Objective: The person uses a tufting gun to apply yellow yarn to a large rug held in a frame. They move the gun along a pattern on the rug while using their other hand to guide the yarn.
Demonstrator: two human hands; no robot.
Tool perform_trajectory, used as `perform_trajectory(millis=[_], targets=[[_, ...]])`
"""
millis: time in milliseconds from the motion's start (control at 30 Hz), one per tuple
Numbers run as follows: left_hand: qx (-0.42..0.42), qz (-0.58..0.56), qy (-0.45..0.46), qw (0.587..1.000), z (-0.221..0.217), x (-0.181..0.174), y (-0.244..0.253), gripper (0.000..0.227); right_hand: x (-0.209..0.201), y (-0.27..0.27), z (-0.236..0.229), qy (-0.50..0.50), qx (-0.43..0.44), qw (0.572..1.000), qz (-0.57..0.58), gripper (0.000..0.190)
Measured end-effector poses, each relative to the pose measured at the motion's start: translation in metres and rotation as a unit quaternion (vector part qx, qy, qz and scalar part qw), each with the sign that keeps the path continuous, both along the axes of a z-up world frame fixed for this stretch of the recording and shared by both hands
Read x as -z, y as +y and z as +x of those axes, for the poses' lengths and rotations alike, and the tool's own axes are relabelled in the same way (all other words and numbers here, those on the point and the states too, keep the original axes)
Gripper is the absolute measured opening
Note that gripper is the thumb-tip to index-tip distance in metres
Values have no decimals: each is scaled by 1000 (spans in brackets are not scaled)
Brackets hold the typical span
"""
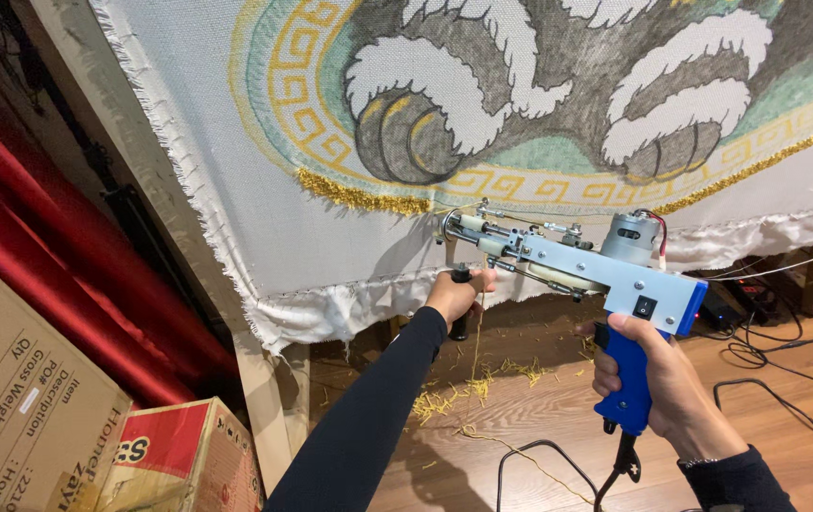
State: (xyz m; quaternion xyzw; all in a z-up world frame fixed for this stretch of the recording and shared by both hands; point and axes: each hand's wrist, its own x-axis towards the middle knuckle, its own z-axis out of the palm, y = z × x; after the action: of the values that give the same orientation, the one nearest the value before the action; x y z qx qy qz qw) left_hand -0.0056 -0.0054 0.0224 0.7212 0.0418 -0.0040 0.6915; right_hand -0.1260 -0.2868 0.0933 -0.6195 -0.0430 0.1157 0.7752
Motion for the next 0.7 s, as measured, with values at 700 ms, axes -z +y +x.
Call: perform_trajectory(millis=[700], targets=[[-53, -18, -11, 998, 46, 22, 46, 40, -11, 57, 5, -62, 46, 994, -72, 29]])
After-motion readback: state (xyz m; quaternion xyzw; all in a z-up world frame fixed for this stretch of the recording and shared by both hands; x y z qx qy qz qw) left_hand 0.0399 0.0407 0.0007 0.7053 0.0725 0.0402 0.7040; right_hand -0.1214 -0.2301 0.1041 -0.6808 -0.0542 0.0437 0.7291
